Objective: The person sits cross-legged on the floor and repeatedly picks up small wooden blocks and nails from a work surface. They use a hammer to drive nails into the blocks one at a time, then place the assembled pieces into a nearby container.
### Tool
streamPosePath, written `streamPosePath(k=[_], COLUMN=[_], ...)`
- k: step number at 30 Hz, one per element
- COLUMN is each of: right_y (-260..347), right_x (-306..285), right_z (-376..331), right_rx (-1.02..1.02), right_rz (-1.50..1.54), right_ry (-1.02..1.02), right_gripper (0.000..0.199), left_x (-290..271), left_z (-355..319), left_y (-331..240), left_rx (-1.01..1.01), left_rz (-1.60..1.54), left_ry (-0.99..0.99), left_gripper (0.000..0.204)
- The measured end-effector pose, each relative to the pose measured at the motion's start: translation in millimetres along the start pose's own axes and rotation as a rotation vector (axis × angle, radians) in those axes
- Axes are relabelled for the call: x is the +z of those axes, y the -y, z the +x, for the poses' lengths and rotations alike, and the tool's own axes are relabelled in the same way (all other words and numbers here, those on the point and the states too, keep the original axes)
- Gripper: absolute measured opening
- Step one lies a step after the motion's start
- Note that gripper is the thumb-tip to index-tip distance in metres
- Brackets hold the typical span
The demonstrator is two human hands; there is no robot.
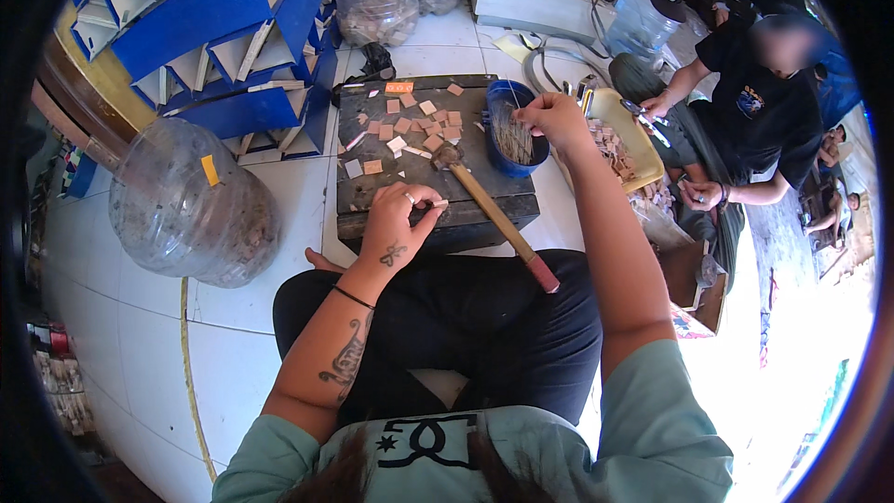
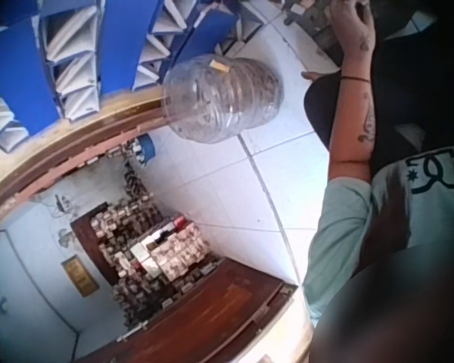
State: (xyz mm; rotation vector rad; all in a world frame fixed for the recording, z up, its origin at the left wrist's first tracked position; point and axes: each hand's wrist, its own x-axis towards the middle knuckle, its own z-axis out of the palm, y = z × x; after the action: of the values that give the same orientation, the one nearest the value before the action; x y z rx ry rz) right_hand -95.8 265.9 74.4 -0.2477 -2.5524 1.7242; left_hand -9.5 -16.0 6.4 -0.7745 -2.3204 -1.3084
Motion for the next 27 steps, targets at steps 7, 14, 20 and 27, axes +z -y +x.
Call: streamPosePath(k=[7,14,20,27], right_y=[13,32,19,3], right_x=[-2,20,64,94], right_z=[-24,-73,-103,-112], right_rx=[-0.055,0.050,-0.046,-0.073], right_rz=[0.216,0.300,0.330,0.293], right_ry=[0.010,0.147,0.183,0.198], right_gripper=[0.013,0.026,0.021,0.009], left_x=[2,3,2,1], left_z=[0,-1,0,1], left_y=[4,5,5,3], left_rx=[0.017,0.006,-0.046,-0.049], left_rz=[0.015,0.055,0.000,0.006], left_ry=[-0.012,-0.025,-0.017,-0.005], left_gripper=[0.015,0.014,0.011,0.014])
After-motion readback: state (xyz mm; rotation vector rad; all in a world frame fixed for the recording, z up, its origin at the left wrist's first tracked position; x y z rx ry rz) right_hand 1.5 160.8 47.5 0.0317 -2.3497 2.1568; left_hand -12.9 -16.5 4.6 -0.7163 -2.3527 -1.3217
